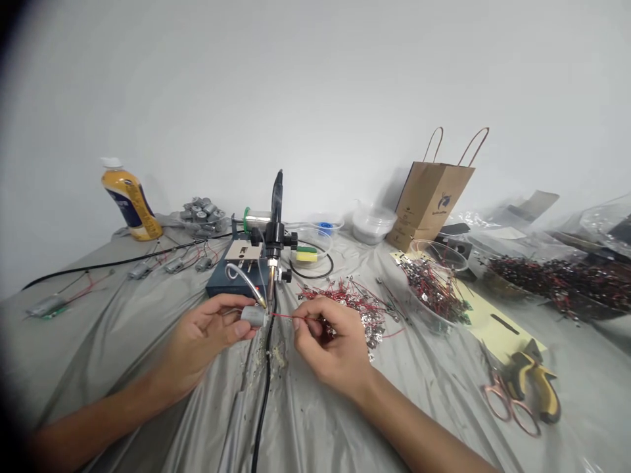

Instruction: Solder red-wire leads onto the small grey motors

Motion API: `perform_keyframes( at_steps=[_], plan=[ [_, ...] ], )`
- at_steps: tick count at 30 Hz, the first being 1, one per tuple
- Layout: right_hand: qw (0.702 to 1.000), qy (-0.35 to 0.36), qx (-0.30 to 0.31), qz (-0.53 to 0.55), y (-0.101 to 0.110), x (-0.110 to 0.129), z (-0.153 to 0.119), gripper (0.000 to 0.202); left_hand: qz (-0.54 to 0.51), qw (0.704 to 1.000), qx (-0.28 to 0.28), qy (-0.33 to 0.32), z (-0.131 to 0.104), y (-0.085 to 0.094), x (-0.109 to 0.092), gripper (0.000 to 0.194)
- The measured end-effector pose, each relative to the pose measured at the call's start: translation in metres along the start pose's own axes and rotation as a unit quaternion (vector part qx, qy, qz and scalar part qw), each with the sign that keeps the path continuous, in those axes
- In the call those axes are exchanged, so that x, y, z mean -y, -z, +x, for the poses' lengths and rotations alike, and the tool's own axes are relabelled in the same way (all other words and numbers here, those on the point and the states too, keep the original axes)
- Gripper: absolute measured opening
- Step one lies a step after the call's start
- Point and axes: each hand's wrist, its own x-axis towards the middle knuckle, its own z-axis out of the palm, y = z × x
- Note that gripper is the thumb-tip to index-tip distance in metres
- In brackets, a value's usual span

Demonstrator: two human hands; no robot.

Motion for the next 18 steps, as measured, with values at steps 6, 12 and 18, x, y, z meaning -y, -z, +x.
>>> perform_keyframes(
  at_steps=[6,12,18],
  plan=[
    [1.0,-0.002,-0.002,0.0,0.0009,-0.001,-0.0003,0.002,0.007,1.0,-0.006,-0.016,0.0,-0.0011,-0.0008,0.03],
    [1.0,-0.001,0.005,0.009,0.0007,0.0008,0.0006,0.004,0.01,1.0,-0.005,-0.014,-0.0015,-0.0011,-0.0026,0.031],
    [1.0,-0.015,0.003,0.0,0.0005,0.0017,0.0001,0.005,0.014,1.0,-0.005,-0.014,-0.0014,-0.0017,-0.0038,0.032]
  ],
)
